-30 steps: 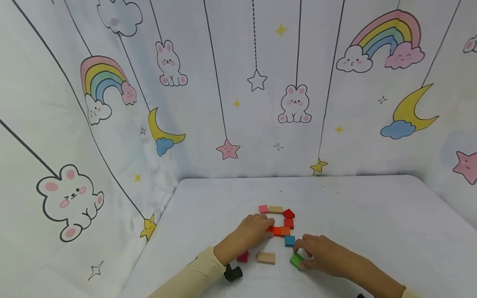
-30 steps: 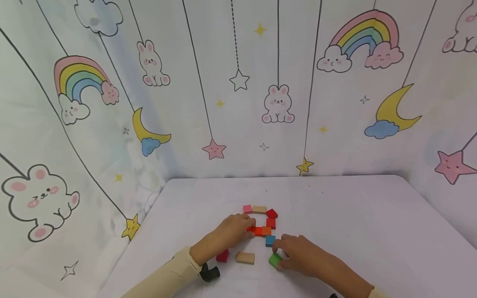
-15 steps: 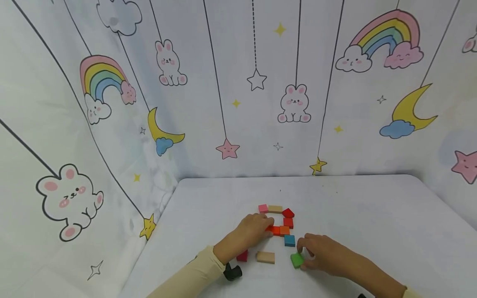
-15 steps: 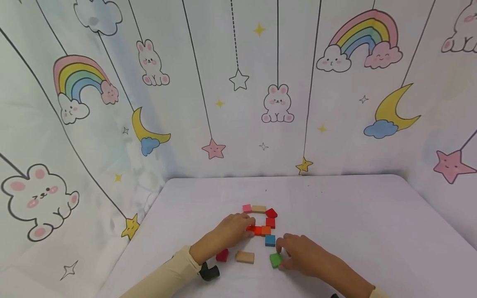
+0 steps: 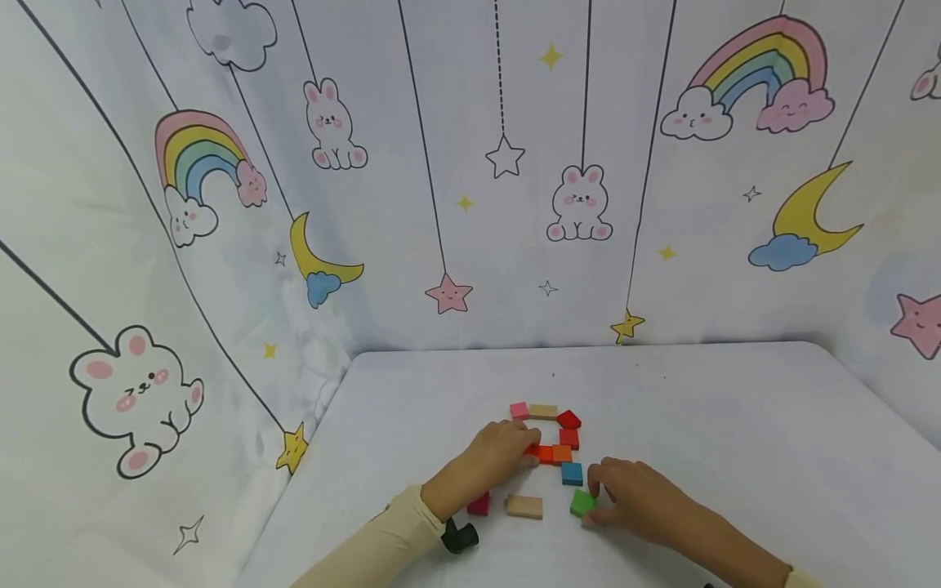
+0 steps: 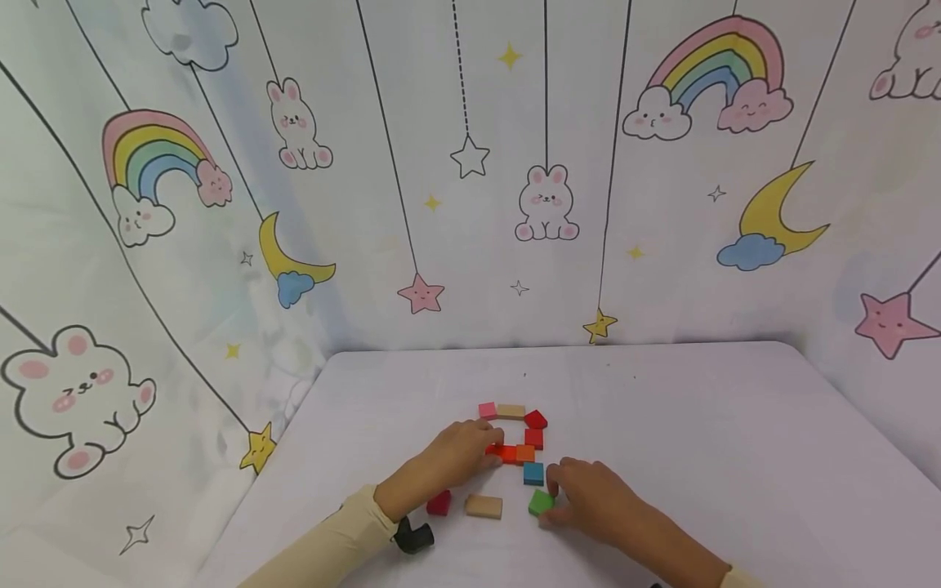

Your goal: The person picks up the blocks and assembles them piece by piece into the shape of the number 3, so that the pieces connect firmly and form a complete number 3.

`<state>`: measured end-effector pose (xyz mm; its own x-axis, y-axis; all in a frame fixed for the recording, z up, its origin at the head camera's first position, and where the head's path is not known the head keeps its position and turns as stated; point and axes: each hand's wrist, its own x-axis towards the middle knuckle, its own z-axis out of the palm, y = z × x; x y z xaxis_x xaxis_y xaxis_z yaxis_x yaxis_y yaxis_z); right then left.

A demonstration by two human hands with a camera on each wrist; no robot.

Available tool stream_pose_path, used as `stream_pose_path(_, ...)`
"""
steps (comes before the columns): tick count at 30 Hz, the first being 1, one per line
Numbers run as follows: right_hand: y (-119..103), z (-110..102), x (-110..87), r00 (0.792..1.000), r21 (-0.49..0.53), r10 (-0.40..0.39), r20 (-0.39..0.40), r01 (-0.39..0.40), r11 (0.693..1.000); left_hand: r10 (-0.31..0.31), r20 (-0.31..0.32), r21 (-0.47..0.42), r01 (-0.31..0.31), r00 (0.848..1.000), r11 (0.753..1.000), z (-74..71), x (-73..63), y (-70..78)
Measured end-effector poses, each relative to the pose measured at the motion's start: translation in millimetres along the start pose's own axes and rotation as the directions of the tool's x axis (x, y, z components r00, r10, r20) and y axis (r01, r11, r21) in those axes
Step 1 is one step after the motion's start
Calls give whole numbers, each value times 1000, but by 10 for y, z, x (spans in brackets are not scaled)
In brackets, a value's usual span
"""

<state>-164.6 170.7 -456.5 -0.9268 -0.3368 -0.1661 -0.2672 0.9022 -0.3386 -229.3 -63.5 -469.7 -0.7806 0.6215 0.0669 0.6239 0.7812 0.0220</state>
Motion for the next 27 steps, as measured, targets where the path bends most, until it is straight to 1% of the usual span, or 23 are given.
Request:
stream_pose_path(5,-16,34,22,1000,-8,-4,-31,4,1000,-1,6,6,1,1000,1000,9,0,-2)
stream_pose_path(16,-29,58,54,997,1,-15,-69,15,1000,-9,14,12,9,1000,1000,1,2,9)
stream_pose_path(27,-29,55,61,996,5,-21,-86,21,1000,-15,25,20,15,1000,1000,-11,3,20)
